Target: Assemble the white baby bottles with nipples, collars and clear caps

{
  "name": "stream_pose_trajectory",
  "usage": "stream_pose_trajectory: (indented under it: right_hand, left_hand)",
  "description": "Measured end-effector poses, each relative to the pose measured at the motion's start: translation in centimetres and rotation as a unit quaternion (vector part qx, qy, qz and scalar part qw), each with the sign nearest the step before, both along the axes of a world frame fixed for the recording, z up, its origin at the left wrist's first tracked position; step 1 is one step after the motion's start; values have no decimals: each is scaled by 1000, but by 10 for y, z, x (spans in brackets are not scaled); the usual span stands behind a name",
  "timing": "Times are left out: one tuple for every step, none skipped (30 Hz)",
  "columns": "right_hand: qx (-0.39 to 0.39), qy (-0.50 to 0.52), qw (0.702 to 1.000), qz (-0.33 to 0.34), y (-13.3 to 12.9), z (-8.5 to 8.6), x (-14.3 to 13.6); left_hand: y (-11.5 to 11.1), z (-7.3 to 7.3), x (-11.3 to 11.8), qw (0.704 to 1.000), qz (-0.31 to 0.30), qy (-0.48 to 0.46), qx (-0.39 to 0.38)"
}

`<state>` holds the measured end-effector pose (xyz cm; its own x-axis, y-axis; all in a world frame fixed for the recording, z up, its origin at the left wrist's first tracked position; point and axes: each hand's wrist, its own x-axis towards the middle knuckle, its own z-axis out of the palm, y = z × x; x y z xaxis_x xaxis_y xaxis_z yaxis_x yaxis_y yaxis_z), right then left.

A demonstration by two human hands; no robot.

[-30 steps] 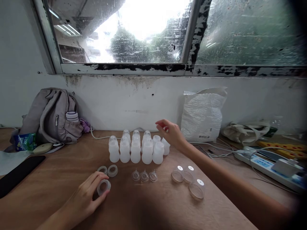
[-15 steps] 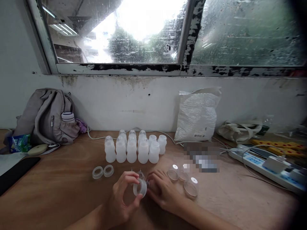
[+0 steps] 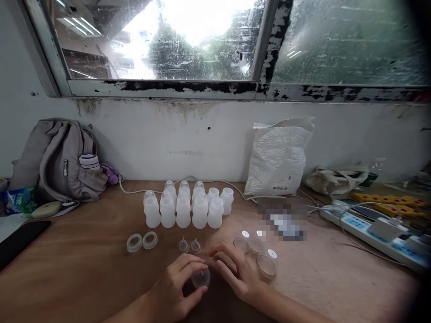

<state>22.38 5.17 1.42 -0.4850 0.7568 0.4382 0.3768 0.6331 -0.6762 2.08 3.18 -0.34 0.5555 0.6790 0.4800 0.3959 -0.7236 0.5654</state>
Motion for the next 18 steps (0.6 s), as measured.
stream_pose_trajectory:
  right_hand:
    - [-9, -2, 1000, -2, 0, 0, -1]
    - [-17, -3, 1000, -3, 1, 0, -1]
    - [-24, -6, 1000, -3, 2, -1, -2]
    - [-30, -10, 1000, -4, 3, -2, -3]
    - [-33, -16, 999, -3, 4, -2, -3]
    - [-35, -23, 999, -2, 5, -3, -4]
    - [-35, -33, 999, 2, 6, -4, -4]
    - [-34, -48, 998, 8, 6, -5, -4]
    - [-31, -66, 997, 17, 7, -6, -5]
    - [-25, -86, 996, 28, 8, -7, -5]
    - [-17, -107, 993, 41, 8, -7, -6]
    - [-8, -129, 990, 55, 8, -8, -6]
    - [3, -150, 986, 67, 9, -9, -7]
    - [16, -165, 983, 77, 10, -10, -8]
    - [30, -176, 980, 85, 10, -12, -8]
    - [41, -183, 978, 91, 11, -13, -9]
    - [51, -185, 977, 96, 12, -15, -9]
    - [59, -182, 976, 104, 13, -17, -9]
  left_hand:
    - [1, -1, 0, 1000, 0, 7, -20]
    - [3, -3, -1, 999, 2, 11, -40]
    - [4, -4, -1, 998, 4, 13, -58]
    - [6, -6, -1, 997, 7, 12, -73]
    - [8, -9, -1, 996, 9, 10, -83]
    - [9, -10, -1, 996, 13, 7, -90]
    - [11, -12, -1, 995, 17, 4, -95]
    - [13, -13, 0, 995, 22, 3, -97]
    - [14, -14, 0, 995, 27, 3, -98]
    - [16, -14, 0, 995, 30, 6, -98]
    - [17, -14, 1, 995, 33, 8, -95]
    - [18, -15, 1, 996, 32, 9, -88]
    - [19, -15, 0, 996, 30, 11, -80]
    - [20, -16, 0, 997, 27, 12, -69]
    - [20, -17, -1, 998, 24, 10, -53]
    - [20, -19, -2, 999, 21, 5, -35]
    - [19, -20, -3, 1000, 15, -2, -15]
    - [19, -22, -4, 1000, 12, -13, 4]
